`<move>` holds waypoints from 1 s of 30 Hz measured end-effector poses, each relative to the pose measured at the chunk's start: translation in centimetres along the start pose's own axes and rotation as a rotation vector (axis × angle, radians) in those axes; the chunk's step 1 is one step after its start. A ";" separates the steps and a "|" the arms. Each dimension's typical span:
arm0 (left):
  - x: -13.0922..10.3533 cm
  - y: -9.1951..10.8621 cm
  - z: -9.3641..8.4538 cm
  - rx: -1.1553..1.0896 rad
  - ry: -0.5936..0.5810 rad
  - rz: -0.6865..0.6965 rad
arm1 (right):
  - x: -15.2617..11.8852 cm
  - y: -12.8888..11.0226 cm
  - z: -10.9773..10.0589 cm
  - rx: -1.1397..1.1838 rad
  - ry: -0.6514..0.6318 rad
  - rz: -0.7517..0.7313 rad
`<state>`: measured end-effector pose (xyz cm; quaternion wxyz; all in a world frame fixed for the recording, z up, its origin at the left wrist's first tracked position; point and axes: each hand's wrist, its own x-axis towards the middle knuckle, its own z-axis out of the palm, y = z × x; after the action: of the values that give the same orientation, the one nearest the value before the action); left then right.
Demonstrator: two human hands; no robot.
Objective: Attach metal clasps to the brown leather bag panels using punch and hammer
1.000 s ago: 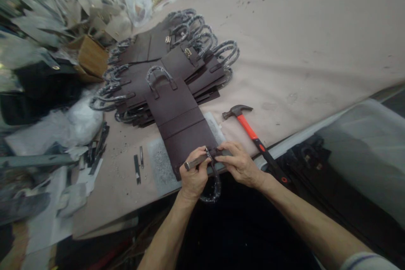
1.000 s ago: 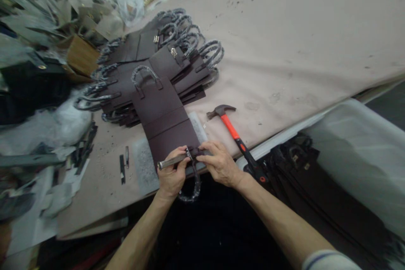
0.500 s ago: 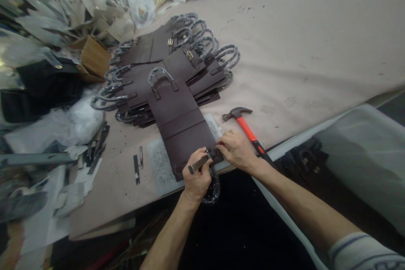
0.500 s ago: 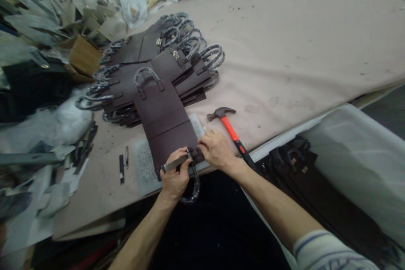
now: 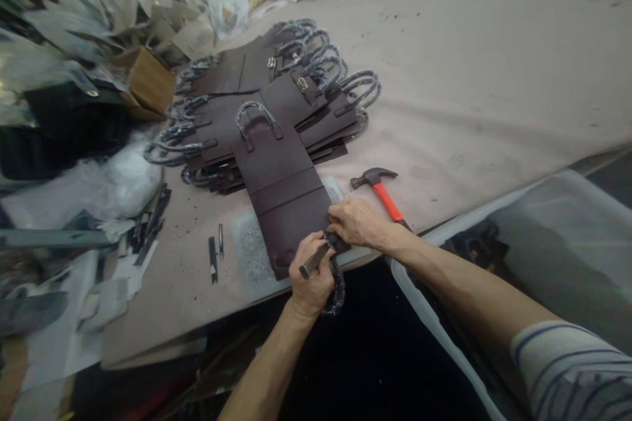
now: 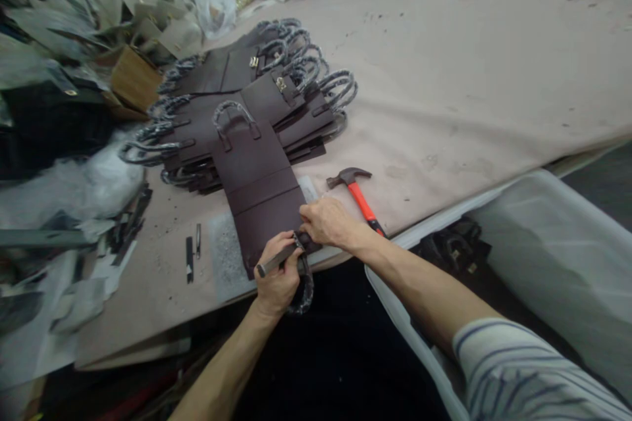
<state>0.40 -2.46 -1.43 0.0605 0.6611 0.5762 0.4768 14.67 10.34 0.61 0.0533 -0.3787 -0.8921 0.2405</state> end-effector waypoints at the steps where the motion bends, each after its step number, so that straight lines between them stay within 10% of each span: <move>1: 0.0 0.0 0.0 -0.004 0.000 -0.005 | 0.0 0.0 0.0 0.012 -0.002 -0.008; 22: 1.7 -0.9 0.0 -0.024 -0.130 -0.001 | -1.2 1.2 1.1 0.455 0.187 0.091; 30: 2.1 -0.5 0.5 -0.111 -0.168 -0.091 | -8.2 3.7 0.3 -0.028 0.452 0.482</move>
<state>0.14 -0.38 -0.86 0.1668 0.6674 0.5713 0.4475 22.80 6.65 -0.62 0.1863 -0.6235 -0.7455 0.1440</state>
